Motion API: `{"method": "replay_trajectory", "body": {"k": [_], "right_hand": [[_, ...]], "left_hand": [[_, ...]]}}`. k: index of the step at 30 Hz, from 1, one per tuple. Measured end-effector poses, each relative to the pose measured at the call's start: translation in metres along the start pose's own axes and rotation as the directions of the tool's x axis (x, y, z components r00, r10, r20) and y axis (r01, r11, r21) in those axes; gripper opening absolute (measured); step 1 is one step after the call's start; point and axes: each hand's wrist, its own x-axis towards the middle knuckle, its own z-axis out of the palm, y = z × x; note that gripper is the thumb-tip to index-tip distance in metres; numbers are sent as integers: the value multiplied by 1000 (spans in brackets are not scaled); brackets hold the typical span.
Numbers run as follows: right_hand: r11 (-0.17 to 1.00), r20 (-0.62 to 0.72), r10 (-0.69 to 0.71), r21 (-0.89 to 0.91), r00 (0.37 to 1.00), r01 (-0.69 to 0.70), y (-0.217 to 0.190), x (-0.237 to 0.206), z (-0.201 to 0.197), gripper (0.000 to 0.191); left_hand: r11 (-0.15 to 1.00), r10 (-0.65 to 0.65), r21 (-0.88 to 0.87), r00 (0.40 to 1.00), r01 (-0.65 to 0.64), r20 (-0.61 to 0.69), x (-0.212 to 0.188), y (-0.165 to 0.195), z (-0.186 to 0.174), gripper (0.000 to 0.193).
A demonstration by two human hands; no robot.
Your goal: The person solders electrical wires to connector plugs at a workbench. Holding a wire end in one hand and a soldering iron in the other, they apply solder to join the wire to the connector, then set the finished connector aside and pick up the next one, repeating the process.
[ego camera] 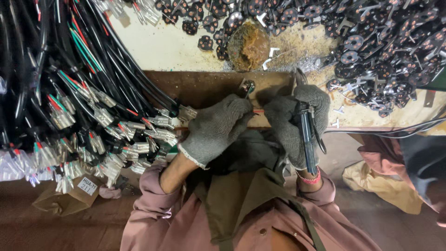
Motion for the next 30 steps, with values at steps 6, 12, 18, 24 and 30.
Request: {"method": "replay_trajectory", "body": {"k": [6,12,18,24,30], "right_hand": [[988,75,-71,-128,995,80,-22,21,-1,29],[993,-32,-100,-73,995,97,19,-7,0,37],[984,-230,-1,174,973,42,44,-28,19,52],[952,-307,52,303,950,46,24,-7,11,46],[993,-319,-117,-6,941,122,30,2,3,49]], "left_hand": [[984,-43,-179,996,27,-85,6,3,4,15],[938,-68,-345,993,32,-94,1,1,13,12],[882,-216,-450,970,143,-115,9,14,19,10],[995,54,101,905,-12,-422,21,36,-32,9],[916,37,376,906,138,-421,63,24,-36,4]]}}
